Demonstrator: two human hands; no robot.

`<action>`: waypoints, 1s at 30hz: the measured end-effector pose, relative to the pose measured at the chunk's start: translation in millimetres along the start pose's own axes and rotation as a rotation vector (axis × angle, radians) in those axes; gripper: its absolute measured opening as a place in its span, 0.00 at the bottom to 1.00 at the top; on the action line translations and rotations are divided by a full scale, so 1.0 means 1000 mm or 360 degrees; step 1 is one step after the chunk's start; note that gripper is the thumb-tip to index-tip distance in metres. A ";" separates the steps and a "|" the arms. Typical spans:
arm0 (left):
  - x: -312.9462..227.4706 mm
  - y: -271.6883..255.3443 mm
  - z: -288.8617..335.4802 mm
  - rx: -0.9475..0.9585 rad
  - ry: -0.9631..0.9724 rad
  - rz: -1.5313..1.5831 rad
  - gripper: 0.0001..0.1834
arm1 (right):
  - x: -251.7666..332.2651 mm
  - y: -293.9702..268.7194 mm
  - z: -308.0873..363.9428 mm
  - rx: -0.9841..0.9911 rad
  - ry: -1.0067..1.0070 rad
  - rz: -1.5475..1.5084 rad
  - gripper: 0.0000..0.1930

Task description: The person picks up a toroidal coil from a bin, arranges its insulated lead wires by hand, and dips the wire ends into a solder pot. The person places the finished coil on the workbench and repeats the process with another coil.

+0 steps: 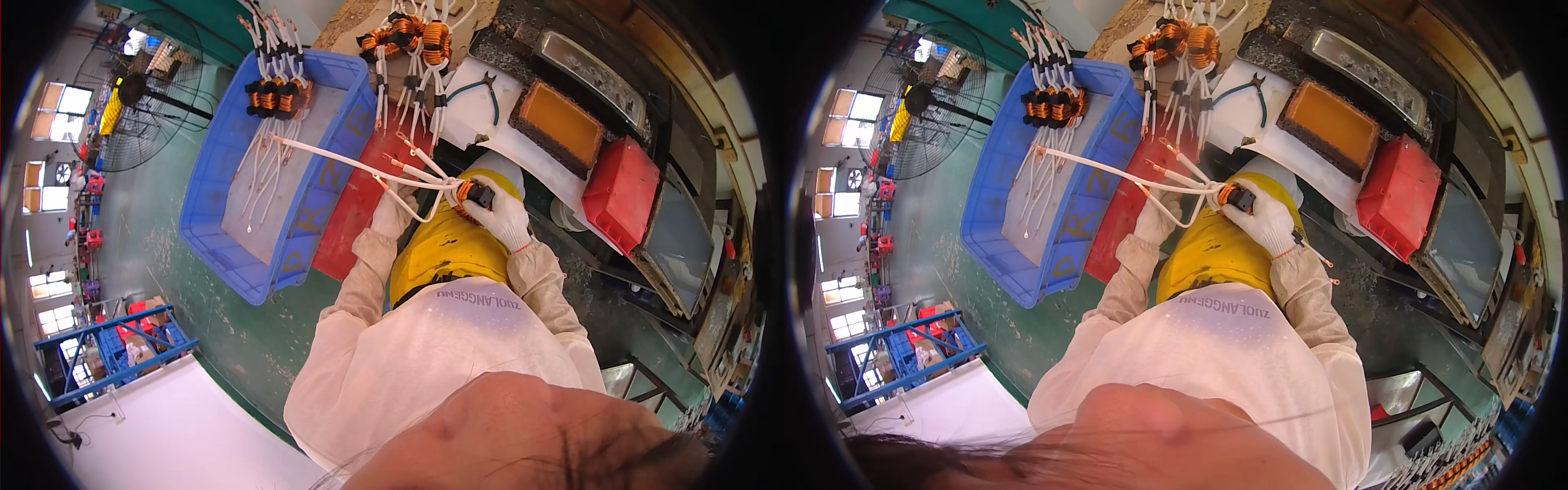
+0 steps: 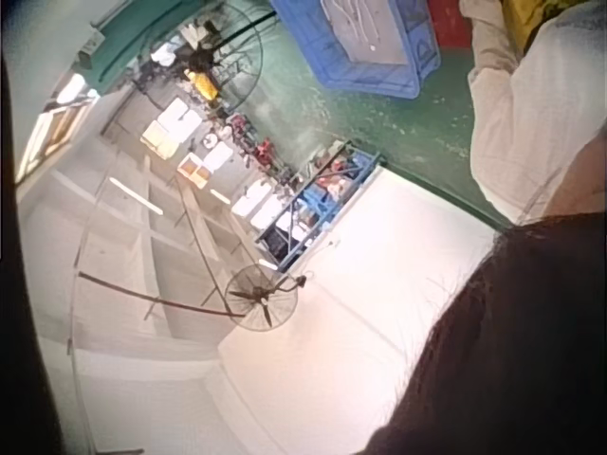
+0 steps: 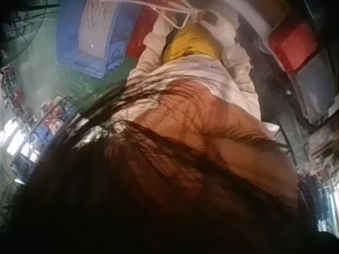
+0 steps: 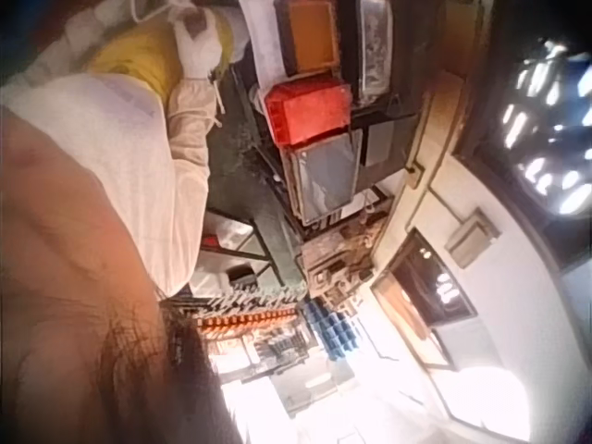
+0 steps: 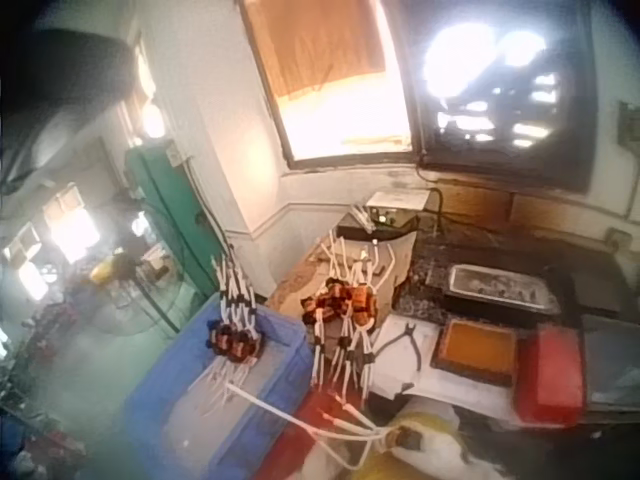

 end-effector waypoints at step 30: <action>-0.042 0.007 0.034 -0.0112 -0.0006 -0.0306 0.28 | -0.008 0.001 -0.004 -0.0051 -0.0066 -0.0034 0.31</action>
Point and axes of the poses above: each hand's wrist, its own z-axis away from the middle knuckle, its own y-axis out of the palm, x = y × z, the point moved 9 cm from there along -z, towards the middle knuckle, and after that the axes turned 15 degrees about x, right-handed, at the moved point
